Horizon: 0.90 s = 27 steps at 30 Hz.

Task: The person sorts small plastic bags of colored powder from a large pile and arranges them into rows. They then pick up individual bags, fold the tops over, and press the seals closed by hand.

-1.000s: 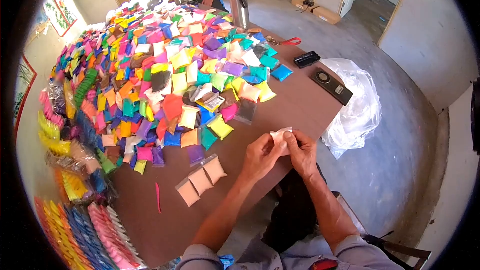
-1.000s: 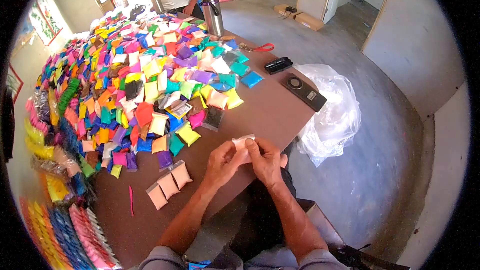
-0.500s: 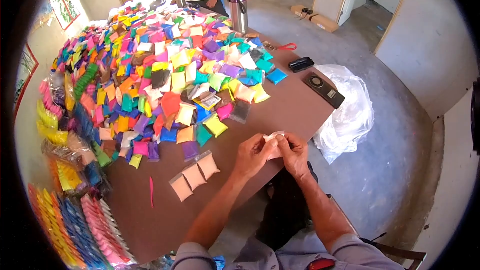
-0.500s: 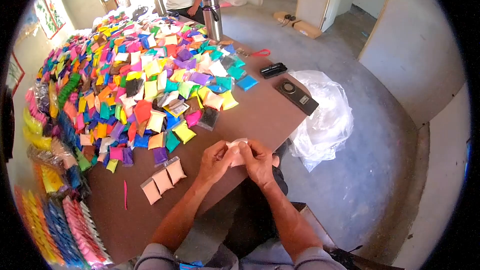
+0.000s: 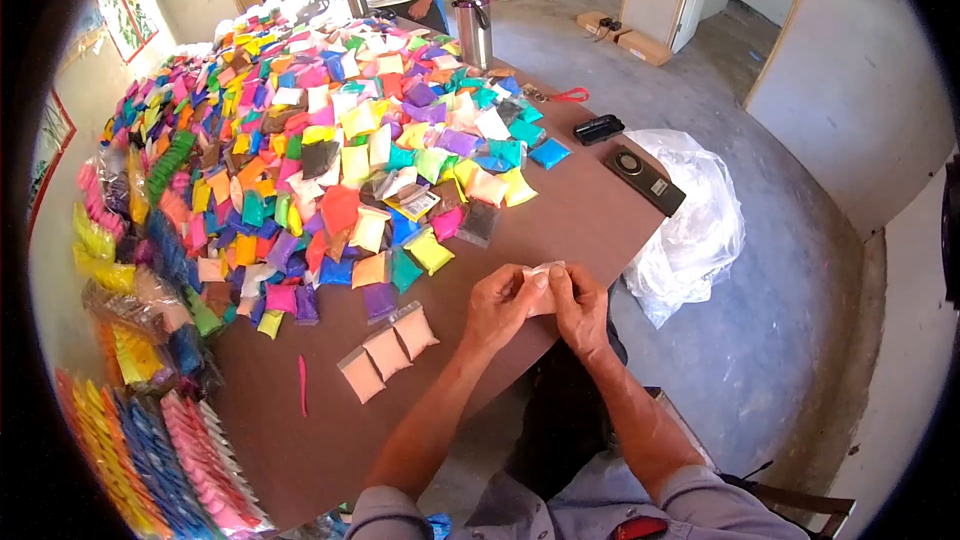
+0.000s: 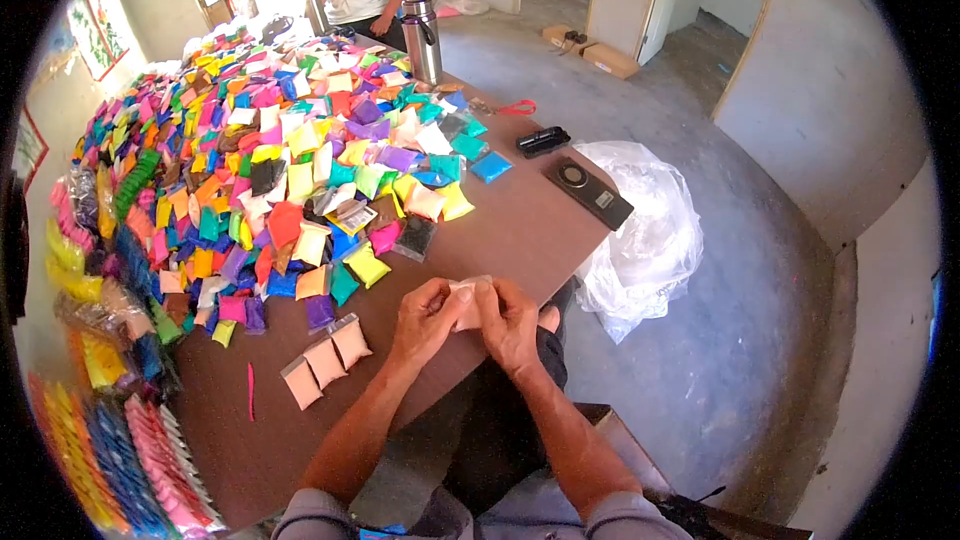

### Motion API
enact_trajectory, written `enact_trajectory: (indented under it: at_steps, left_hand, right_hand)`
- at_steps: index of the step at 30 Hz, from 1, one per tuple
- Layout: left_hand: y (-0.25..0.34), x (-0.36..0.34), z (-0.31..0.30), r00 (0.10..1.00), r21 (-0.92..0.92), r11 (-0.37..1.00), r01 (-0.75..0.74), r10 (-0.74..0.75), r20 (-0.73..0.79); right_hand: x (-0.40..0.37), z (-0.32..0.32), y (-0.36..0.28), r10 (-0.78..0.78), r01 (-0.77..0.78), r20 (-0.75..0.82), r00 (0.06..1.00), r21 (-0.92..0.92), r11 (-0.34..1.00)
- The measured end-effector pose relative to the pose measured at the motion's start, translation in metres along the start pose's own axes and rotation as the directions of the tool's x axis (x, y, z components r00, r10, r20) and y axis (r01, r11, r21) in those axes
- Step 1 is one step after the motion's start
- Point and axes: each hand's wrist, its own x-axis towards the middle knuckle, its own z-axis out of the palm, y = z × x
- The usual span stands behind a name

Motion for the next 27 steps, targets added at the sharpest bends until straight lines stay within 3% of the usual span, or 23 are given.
enact_trajectory:
  at_steps: [2, 4, 8, 10, 20, 27]
  left_hand:
    - [0.004, 0.000, 0.001, 1.000, -0.038, 0.999, 0.019, -0.019, -0.022]
    - [0.007, -0.001, -0.002, 0.997, 0.059, 0.997, -0.057, 0.054, 0.051]
    - [-0.002, 0.001, -0.006, 0.997, 0.127, 0.990, -0.068, 0.063, 0.043]
    - [-0.007, 0.002, -0.005, 0.990, 0.122, 0.982, -0.143, 0.142, 0.019]
    - [0.004, -0.002, 0.001, 0.990, 0.129, 0.984, -0.119, 0.108, 0.089]
    - [-0.007, 0.001, -0.004, 0.981, 0.171, 0.967, -0.191, 0.182, 0.063]
  right_hand:
    - [-0.001, 0.001, 0.001, -0.022, 0.021, -0.012, 1.000, -0.067, 0.998]
    - [-0.004, 0.005, 0.005, -0.006, 0.005, -0.072, 0.997, -0.005, 1.000]
    - [-0.004, 0.005, 0.008, -0.012, 0.013, -0.081, 0.997, 0.006, 1.000]
    - [-0.002, 0.003, 0.005, -0.055, 0.051, -0.056, 0.997, -0.068, 0.996]
    - [-0.005, 0.001, 0.008, 0.034, -0.029, -0.076, 0.997, 0.063, 0.998]
    - [-0.001, 0.004, 0.010, -0.053, 0.054, -0.043, 0.998, 0.023, 0.998]
